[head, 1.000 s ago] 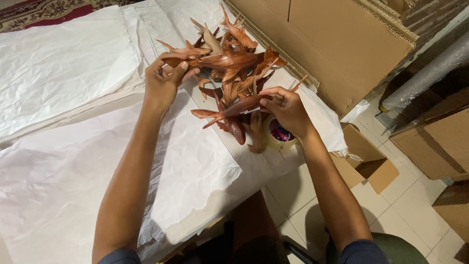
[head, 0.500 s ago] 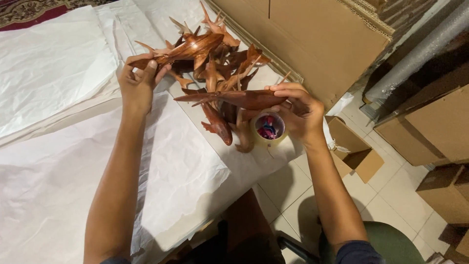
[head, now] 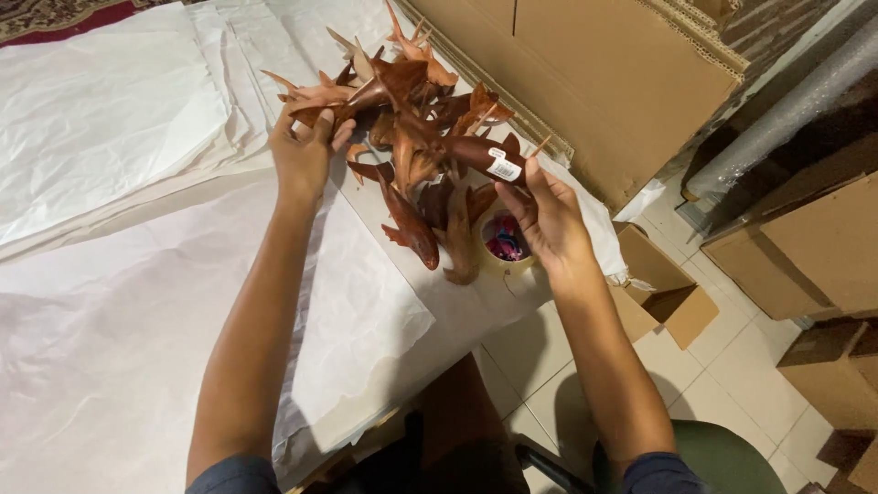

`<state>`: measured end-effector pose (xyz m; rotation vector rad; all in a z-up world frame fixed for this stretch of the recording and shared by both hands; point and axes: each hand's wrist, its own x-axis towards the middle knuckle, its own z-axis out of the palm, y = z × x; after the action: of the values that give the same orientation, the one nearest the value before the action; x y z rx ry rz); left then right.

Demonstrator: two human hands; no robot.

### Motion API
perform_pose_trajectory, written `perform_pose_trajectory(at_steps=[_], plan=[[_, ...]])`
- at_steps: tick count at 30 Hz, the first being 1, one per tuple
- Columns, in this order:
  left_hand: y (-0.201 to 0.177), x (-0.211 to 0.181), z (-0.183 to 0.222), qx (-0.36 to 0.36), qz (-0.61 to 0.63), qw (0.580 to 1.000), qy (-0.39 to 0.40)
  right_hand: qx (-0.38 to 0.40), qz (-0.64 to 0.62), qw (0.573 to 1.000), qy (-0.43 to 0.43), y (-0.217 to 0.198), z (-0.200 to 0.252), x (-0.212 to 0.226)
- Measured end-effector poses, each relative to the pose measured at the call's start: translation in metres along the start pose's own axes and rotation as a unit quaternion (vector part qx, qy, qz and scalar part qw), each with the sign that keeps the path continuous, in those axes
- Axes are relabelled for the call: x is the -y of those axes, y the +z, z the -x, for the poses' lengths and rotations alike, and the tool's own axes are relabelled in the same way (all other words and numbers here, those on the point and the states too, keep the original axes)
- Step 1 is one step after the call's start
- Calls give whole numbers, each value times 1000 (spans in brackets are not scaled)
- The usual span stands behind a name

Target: Wrapping small wooden shark figurines in white tissue paper at a manual packaging station.

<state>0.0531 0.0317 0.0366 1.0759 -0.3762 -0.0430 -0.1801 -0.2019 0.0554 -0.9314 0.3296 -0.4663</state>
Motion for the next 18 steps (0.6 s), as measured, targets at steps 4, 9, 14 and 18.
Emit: perform_pose_trajectory(at_steps=[4, 9, 14, 18], plan=[[10, 2, 2, -30, 26, 998, -39, -24, -60, 997, 34, 5, 1, 1], [18, 3, 7, -46, -22, 997, -61, -21, -33, 999, 17, 10, 4, 3], [8, 54, -18, -61, 55, 995, -60, -38, -96, 994, -43, -4, -5, -4], [5, 45, -16, -81, 85, 991, -71, -62, -105, 991, -50, -13, -4, 1]])
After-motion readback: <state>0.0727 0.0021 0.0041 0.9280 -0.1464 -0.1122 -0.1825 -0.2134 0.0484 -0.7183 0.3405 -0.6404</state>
